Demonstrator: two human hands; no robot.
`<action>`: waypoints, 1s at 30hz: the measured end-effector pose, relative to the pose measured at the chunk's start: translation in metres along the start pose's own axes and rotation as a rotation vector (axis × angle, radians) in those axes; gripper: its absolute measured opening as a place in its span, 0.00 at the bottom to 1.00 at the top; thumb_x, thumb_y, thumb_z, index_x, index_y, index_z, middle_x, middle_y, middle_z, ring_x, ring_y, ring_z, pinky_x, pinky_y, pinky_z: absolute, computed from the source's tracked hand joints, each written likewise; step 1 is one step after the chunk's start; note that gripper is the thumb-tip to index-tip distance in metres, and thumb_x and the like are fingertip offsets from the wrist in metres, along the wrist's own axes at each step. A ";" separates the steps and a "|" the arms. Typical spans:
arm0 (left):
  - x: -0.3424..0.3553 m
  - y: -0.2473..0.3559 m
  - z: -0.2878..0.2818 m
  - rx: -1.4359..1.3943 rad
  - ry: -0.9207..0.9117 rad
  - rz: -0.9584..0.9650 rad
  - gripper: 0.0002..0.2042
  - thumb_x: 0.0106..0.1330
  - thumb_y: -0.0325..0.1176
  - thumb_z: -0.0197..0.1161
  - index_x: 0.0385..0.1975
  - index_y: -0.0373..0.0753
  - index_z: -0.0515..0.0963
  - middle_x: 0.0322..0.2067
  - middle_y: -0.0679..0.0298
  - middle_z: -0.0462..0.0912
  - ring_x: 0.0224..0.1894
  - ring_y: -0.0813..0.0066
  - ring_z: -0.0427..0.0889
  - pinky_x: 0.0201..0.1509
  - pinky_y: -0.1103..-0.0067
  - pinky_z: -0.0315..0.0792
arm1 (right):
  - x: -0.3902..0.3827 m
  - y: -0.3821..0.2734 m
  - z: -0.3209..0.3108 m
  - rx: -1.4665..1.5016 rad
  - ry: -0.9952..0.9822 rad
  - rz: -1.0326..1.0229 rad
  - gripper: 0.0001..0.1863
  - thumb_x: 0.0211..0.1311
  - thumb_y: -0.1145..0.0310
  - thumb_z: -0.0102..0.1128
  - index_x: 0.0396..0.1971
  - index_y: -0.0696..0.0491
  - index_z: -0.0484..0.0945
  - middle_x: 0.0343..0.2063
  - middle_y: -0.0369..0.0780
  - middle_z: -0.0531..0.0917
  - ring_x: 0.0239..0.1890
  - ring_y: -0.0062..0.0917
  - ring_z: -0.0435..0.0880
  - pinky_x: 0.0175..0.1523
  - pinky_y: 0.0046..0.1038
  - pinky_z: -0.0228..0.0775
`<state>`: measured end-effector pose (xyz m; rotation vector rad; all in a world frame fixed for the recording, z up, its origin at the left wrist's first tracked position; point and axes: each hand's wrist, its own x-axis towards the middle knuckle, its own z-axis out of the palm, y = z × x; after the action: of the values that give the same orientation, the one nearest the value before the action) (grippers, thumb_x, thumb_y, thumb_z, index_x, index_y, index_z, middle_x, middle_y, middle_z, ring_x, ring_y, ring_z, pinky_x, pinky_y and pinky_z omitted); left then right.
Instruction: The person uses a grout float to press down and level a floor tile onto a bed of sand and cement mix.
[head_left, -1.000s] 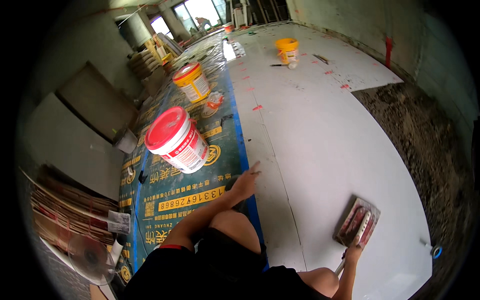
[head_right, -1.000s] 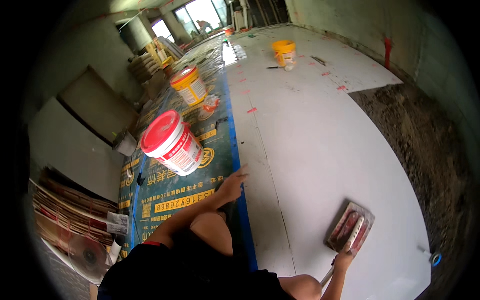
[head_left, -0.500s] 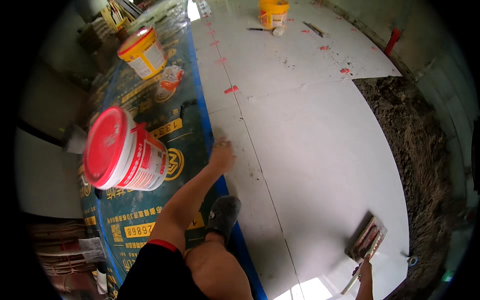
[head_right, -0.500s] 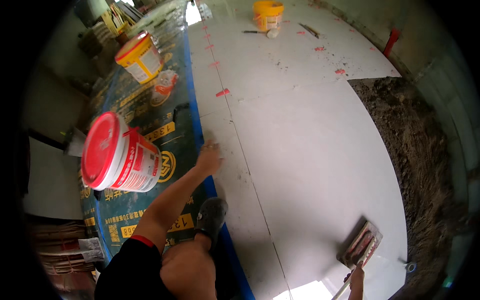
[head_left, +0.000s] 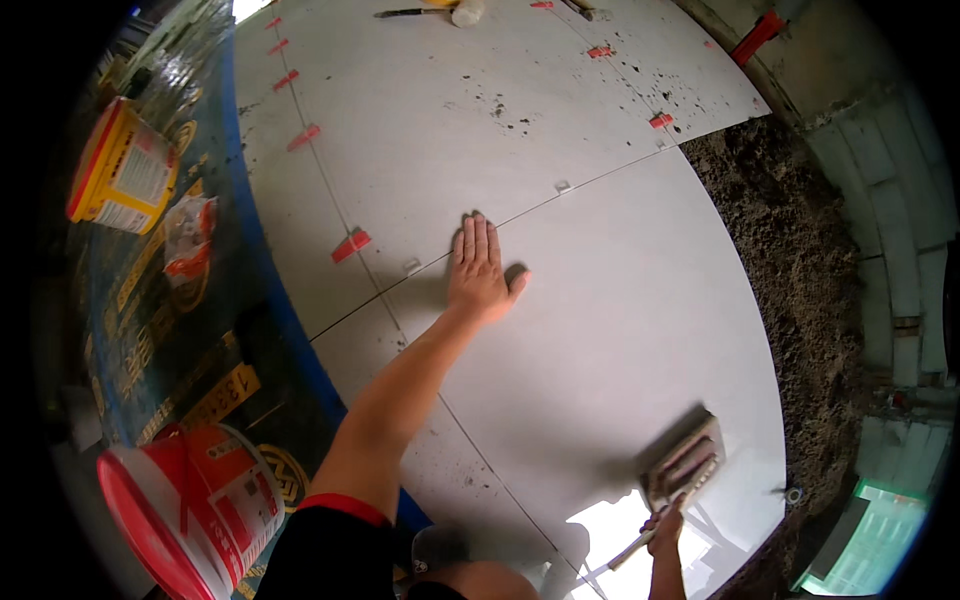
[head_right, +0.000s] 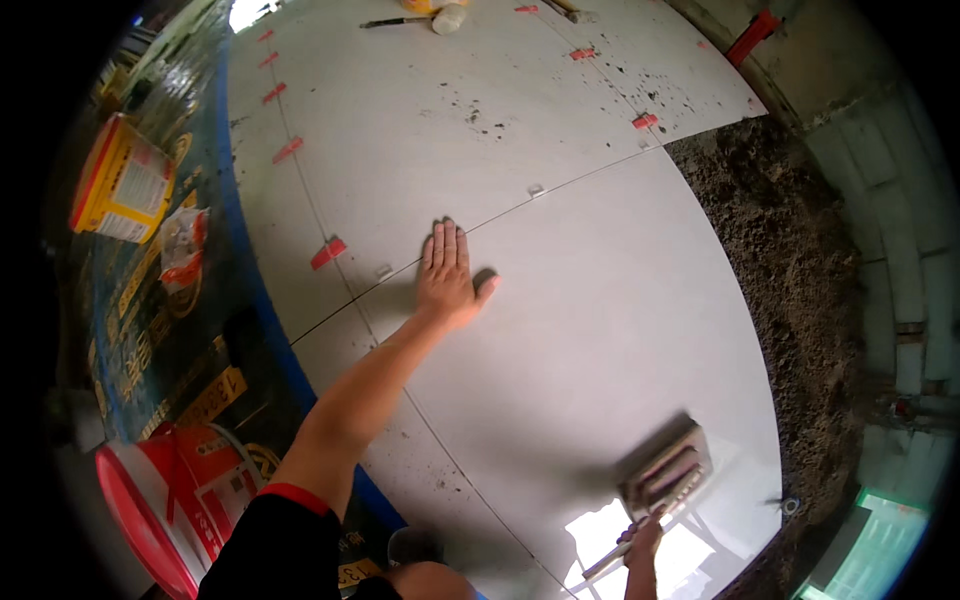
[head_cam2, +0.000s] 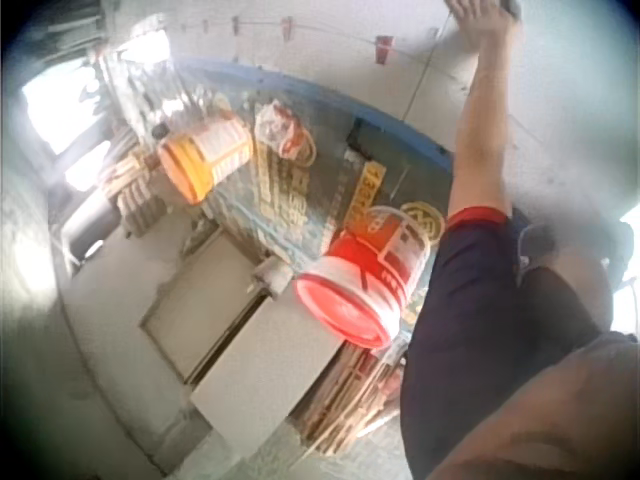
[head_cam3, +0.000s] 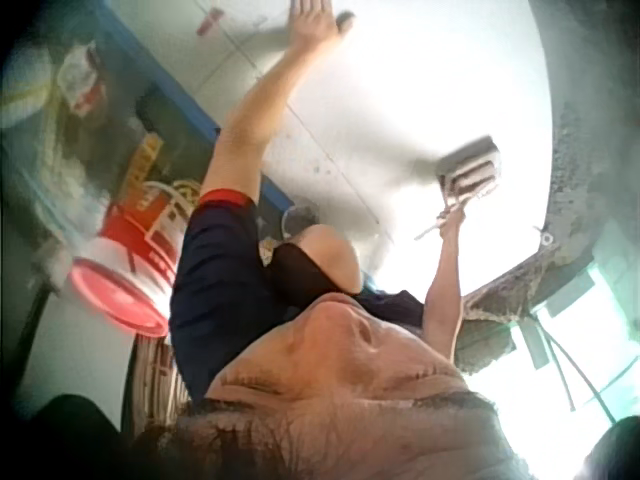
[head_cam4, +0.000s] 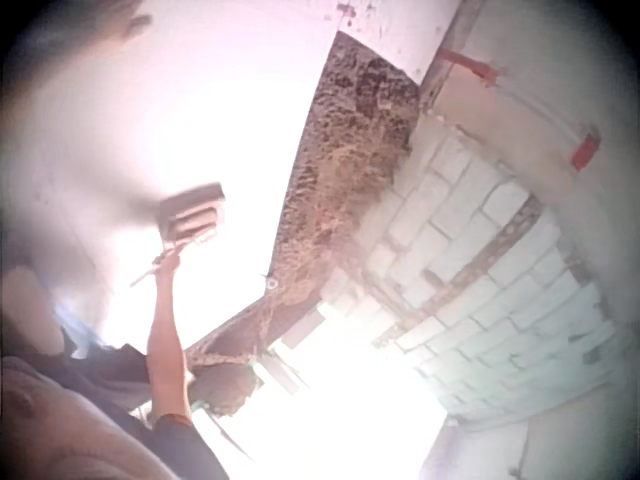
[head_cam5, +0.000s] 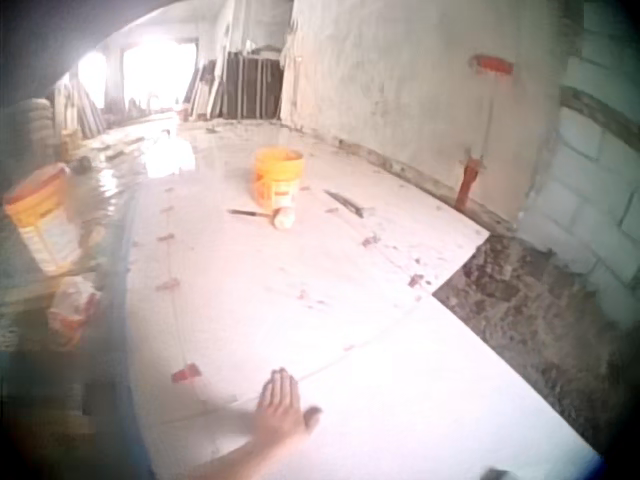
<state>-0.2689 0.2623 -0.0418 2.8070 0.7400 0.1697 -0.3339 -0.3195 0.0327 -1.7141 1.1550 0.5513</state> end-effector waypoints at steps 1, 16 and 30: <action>0.001 -0.005 -0.001 0.000 -0.002 0.029 0.46 0.70 0.62 0.43 0.71 0.23 0.47 0.74 0.44 0.42 0.78 0.51 0.35 0.79 0.62 0.30 | -0.010 0.002 0.014 -0.055 -0.007 -0.017 0.30 0.66 0.30 0.43 0.33 0.46 0.63 0.12 0.33 0.64 0.10 0.23 0.64 0.16 0.30 0.61; -0.026 -0.028 -0.024 -0.064 -0.105 0.081 0.41 0.69 0.52 0.50 0.71 0.25 0.47 0.74 0.44 0.42 0.77 0.51 0.39 0.78 0.61 0.37 | -0.187 -0.186 0.193 -0.005 -0.095 -0.903 0.30 0.71 0.36 0.43 0.24 0.50 0.66 0.13 0.30 0.66 0.11 0.12 0.60 0.14 0.17 0.50; -0.022 -0.017 -0.030 -0.029 -0.132 0.025 0.40 0.70 0.52 0.46 0.72 0.27 0.47 0.75 0.48 0.41 0.78 0.55 0.37 0.79 0.64 0.33 | -0.150 -0.191 0.273 -0.550 -0.225 -0.954 0.32 0.75 0.44 0.40 0.26 0.60 0.74 0.17 0.43 0.77 0.21 0.34 0.79 0.30 0.34 0.70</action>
<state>-0.3006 0.2716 -0.0178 2.7692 0.6676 -0.0016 -0.1955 0.0075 0.1181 -2.3276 -0.0696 0.4413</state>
